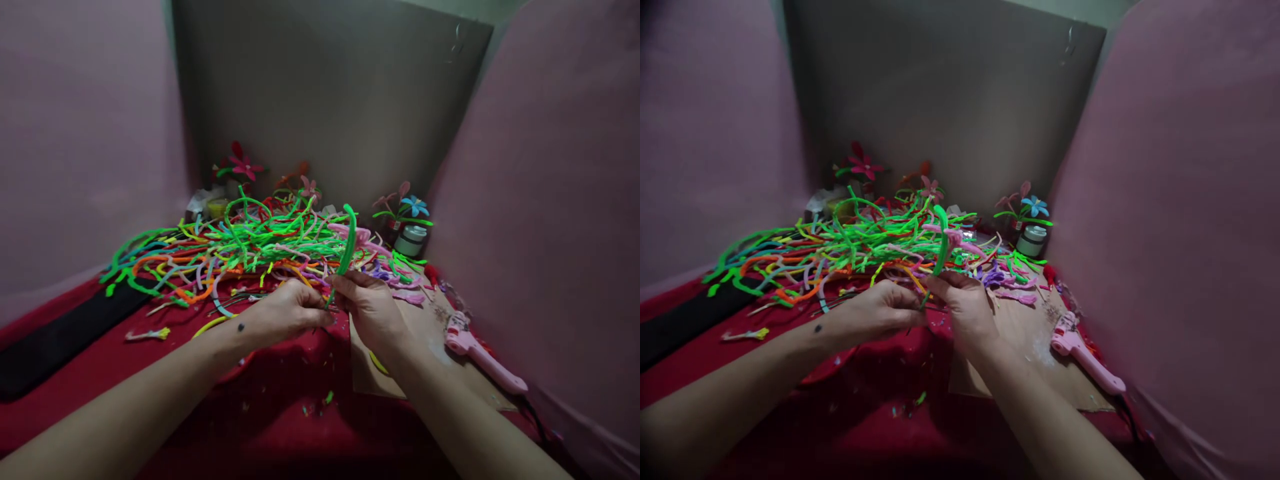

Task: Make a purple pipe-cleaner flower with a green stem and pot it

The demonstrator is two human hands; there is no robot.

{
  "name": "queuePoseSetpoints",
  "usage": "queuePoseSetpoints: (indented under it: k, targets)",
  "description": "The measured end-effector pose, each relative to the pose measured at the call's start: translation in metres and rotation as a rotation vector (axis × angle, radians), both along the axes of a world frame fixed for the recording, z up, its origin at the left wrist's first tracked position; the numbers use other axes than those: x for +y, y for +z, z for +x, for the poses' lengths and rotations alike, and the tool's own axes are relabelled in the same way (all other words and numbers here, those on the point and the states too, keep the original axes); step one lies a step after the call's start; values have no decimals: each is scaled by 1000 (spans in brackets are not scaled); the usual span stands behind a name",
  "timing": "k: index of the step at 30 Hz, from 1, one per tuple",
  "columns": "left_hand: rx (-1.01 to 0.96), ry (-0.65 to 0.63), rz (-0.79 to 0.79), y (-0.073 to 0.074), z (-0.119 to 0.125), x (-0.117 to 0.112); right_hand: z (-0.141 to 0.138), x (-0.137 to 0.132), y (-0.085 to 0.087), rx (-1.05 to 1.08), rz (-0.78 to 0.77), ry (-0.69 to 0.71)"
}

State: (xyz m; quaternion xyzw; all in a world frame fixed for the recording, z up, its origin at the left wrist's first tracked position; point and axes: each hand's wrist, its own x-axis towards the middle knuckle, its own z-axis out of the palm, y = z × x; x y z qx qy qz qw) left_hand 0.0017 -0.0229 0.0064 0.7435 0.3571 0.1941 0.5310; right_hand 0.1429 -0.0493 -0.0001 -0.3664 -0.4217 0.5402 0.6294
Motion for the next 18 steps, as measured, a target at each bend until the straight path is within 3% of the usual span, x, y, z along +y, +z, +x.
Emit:
queuePoseSetpoints:
  k: [4, 11, 13, 18]
  targets:
    - [-56, 82, -38, -2, -1, 7, -1, 12, 2, 19, 61, -9]
    - [-21, 2, 16, 8, -2, 17, 4, 26, -9, 72, 42, 138]
    - [-27, 31, 144, 6, 0, 17, 4, 29, -12, 105, 47, 121]
    - [-10, 109, 655, -13, 9, 11, 4, 29, -19, 204, 31, 81]
